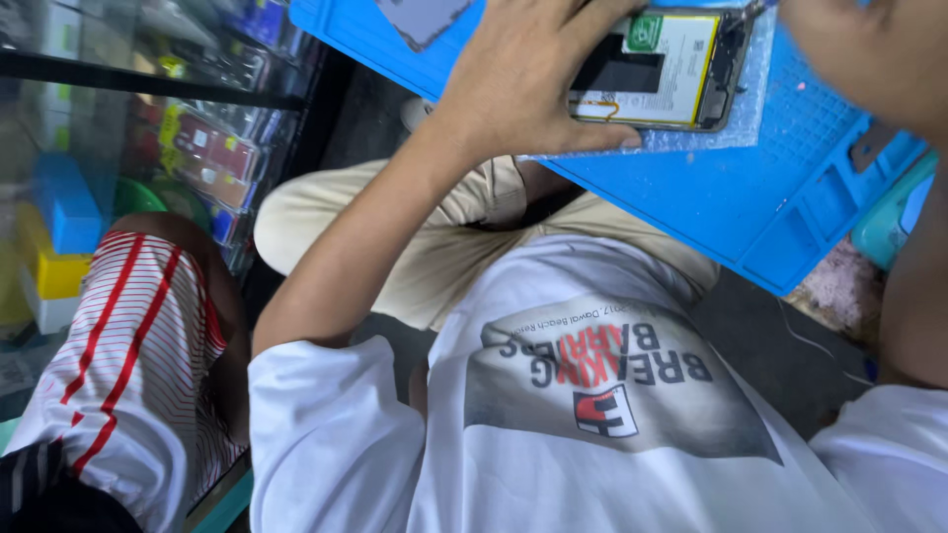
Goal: The person holds a mobile phone and its back cover, سپس places the back cover on a work mat. They use a toothbrush to clean the internal components of the phone and finally use a screwdriver to remove a screw from the internal frame.
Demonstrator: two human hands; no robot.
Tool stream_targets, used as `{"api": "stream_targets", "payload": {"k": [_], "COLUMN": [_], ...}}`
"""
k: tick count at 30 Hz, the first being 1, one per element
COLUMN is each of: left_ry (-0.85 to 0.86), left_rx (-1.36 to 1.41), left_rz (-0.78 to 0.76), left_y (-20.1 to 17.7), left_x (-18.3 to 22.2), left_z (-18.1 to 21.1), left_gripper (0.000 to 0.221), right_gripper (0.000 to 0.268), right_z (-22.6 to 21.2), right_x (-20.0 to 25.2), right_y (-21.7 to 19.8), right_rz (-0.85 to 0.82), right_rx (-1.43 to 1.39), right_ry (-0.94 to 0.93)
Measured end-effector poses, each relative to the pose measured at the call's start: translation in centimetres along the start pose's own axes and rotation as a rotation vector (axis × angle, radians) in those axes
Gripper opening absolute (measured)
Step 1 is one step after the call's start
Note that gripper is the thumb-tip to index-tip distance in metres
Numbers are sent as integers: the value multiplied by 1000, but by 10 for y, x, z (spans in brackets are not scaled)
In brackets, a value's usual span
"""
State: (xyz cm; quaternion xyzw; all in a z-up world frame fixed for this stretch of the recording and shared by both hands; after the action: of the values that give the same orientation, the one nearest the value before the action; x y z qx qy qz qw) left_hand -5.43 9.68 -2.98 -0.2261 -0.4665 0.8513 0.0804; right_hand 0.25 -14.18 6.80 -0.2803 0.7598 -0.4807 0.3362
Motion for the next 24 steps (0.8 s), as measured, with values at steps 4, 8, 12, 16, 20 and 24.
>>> {"api": "stream_targets", "payload": {"k": [4,8,12,16,20,24], "left_ry": [69,86,81,78,72,121], "left_rx": [-35,-55,-76,-62,-43,-94], "left_rz": [105,108,108,91,81,112], "left_y": [-7,-1,-3,-1,-2,-7], "left_x": [-4,-1,-1,-2,-1,-5], "left_z": [8,7,5,2,0,6], "left_gripper": [89,91,91,91,90,92], "right_gripper": [16,17,19,20,17,13], "right_z": [-2,4,16,31,27,19], "right_x": [-10,-12,-12,-12,-9,-17], "right_y": [5,16,21,28,22,6], "right_rz": [43,32,30,-45,-129,-43], "right_rx": [-21,-68,-39,3,-215,-68], "right_ry": [-6,38,24,223,331,10]}}
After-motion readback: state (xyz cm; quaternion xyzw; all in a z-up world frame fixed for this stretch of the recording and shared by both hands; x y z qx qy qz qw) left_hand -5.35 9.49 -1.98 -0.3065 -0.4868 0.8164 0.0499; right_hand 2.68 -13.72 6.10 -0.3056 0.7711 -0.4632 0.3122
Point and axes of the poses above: each hand's wrist, its own x-axis away from the middle knuckle, its own y-axis out of the palm, z = x × y, the point moved 3 cm from there along -x, towards the middle knuckle, and after that the axes turned 5 degrees about -x, right-handed, at the moved point
